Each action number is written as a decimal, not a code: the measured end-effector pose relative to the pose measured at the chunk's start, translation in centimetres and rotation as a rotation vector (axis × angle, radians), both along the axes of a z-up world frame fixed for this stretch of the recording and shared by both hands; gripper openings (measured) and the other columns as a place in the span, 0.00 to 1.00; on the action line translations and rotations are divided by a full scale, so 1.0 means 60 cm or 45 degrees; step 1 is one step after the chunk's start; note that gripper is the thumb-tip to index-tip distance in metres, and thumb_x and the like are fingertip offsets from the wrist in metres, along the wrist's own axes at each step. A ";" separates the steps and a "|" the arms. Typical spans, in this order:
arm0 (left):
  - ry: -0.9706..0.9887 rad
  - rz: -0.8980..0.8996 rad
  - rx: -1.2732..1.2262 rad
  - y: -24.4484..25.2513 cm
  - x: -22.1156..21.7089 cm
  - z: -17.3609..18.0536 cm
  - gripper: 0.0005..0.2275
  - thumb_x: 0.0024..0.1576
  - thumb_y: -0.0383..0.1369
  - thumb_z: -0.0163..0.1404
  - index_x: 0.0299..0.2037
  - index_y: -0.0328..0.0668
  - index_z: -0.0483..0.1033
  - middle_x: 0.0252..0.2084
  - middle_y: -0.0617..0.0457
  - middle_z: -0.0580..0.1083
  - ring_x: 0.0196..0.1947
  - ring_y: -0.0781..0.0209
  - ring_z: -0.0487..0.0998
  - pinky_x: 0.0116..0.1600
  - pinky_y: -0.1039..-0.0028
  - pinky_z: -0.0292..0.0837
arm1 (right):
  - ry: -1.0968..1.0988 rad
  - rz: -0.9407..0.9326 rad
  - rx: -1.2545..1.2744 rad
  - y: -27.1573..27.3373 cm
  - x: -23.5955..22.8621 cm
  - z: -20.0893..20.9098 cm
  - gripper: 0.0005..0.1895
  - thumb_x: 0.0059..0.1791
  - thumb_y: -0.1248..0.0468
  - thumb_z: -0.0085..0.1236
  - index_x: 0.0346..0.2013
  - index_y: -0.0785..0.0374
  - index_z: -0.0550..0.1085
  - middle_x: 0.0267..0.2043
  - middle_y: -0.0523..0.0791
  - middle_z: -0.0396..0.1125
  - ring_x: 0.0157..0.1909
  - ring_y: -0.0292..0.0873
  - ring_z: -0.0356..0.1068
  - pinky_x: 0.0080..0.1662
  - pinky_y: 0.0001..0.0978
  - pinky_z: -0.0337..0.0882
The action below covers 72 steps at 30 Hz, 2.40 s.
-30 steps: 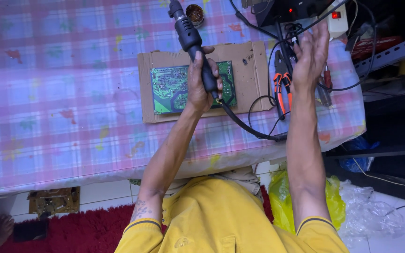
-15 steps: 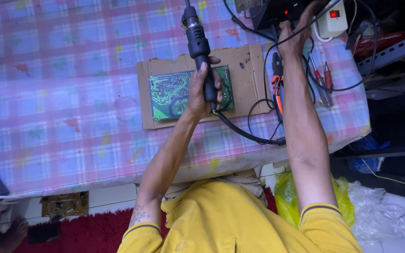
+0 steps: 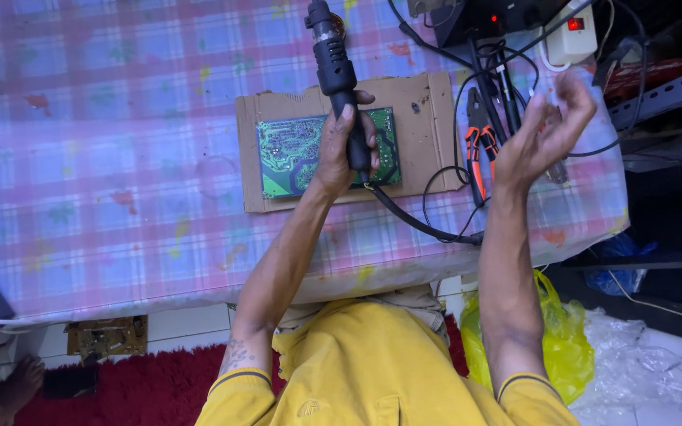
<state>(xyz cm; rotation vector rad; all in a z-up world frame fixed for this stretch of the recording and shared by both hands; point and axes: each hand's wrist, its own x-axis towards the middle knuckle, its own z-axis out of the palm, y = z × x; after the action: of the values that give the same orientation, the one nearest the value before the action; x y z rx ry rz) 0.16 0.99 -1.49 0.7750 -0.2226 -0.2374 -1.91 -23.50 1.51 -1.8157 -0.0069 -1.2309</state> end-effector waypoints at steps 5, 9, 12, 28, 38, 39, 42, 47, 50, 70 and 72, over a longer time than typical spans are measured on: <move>-0.256 0.131 -0.009 -0.007 0.019 -0.040 0.16 0.70 0.39 0.39 0.60 0.34 0.64 0.27 0.47 0.72 0.20 0.54 0.80 0.16 0.72 0.78 | 0.177 0.468 -0.223 0.110 -0.102 -0.036 0.19 0.54 0.56 0.60 0.50 0.71 0.77 0.44 0.52 0.71 0.43 0.49 0.71 0.43 0.37 0.72; -0.298 0.162 0.103 0.011 0.008 -0.032 0.18 0.69 0.37 0.44 0.64 0.34 0.64 0.34 0.48 0.74 0.29 0.57 0.83 0.28 0.70 0.85 | 0.491 0.684 -0.225 0.165 -0.127 -0.071 0.27 0.51 0.54 0.66 0.59 0.66 0.74 0.47 0.52 0.75 0.40 0.49 0.78 0.36 0.36 0.78; -0.269 0.162 -0.018 0.031 0.001 0.011 0.11 0.64 0.33 0.46 0.50 0.32 0.67 0.33 0.43 0.70 0.24 0.52 0.77 0.24 0.63 0.82 | 0.494 0.721 -0.289 0.201 -0.136 -0.043 0.11 0.56 0.61 0.57 0.48 0.63 0.80 0.35 0.49 0.74 0.33 0.51 0.76 0.31 0.37 0.74; -0.081 0.050 -0.354 0.037 0.000 -0.066 0.34 0.68 0.58 0.25 0.65 0.32 0.61 0.33 0.51 0.63 0.19 0.62 0.70 0.20 0.65 0.80 | 0.664 0.757 -0.458 0.184 -0.150 -0.054 0.11 0.55 0.58 0.60 0.48 0.61 0.79 0.37 0.52 0.76 0.39 0.56 0.78 0.39 0.45 0.77; -0.009 -0.062 -0.334 0.027 -0.011 -0.070 0.36 0.67 0.58 0.26 0.70 0.27 0.57 0.27 0.50 0.64 0.14 0.62 0.69 0.14 0.68 0.76 | 0.847 0.885 -0.429 0.167 -0.149 -0.061 0.11 0.51 0.58 0.64 0.46 0.59 0.79 0.33 0.51 0.76 0.38 0.57 0.77 0.37 0.48 0.76; 0.011 -0.057 -0.341 0.027 -0.013 -0.077 0.36 0.68 0.58 0.25 0.69 0.28 0.58 0.26 0.49 0.65 0.14 0.60 0.70 0.14 0.68 0.75 | 0.900 0.889 -0.408 0.166 -0.155 -0.064 0.11 0.51 0.58 0.64 0.45 0.59 0.79 0.33 0.51 0.76 0.38 0.57 0.78 0.37 0.47 0.76; 0.005 -0.031 -0.338 0.026 -0.014 -0.080 0.35 0.68 0.57 0.25 0.68 0.29 0.60 0.25 0.48 0.67 0.13 0.60 0.71 0.14 0.67 0.75 | 0.931 0.905 -0.381 0.169 -0.159 -0.069 0.11 0.51 0.59 0.63 0.45 0.58 0.79 0.32 0.51 0.76 0.37 0.58 0.77 0.36 0.48 0.75; -0.003 -0.049 -0.357 0.025 -0.014 -0.084 0.35 0.68 0.56 0.24 0.67 0.28 0.60 0.24 0.46 0.69 0.12 0.58 0.72 0.14 0.66 0.76 | 0.951 0.884 -0.378 0.171 -0.160 -0.083 0.11 0.51 0.58 0.65 0.44 0.57 0.79 0.31 0.49 0.75 0.35 0.53 0.77 0.35 0.44 0.75; -0.015 -0.069 -0.356 0.029 -0.012 -0.082 0.35 0.68 0.56 0.24 0.67 0.28 0.60 0.25 0.46 0.69 0.13 0.57 0.73 0.15 0.66 0.77 | 0.948 0.866 -0.370 0.169 -0.158 -0.083 0.11 0.50 0.58 0.65 0.45 0.57 0.80 0.32 0.49 0.75 0.35 0.53 0.77 0.35 0.43 0.75; -0.133 -0.083 -0.319 0.024 -0.017 -0.107 0.35 0.67 0.58 0.29 0.67 0.29 0.60 0.27 0.44 0.69 0.15 0.56 0.76 0.20 0.63 0.82 | 0.787 0.862 -0.303 0.149 -0.147 -0.039 0.12 0.51 0.60 0.65 0.47 0.60 0.80 0.32 0.49 0.76 0.32 0.49 0.75 0.34 0.38 0.75; -0.179 -0.112 -0.337 0.024 -0.020 -0.100 0.35 0.66 0.57 0.31 0.65 0.26 0.61 0.27 0.45 0.70 0.17 0.57 0.77 0.23 0.64 0.83 | 0.746 0.846 -0.265 0.153 -0.147 -0.039 0.11 0.52 0.60 0.65 0.47 0.60 0.81 0.32 0.49 0.75 0.32 0.49 0.75 0.35 0.38 0.75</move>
<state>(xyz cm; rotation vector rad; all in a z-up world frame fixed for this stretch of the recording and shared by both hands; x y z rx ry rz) -1.06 2.42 -7.50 0.5200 -0.4134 -0.2313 -10.73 -14.32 -0.82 -2.0526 -0.3873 -0.2260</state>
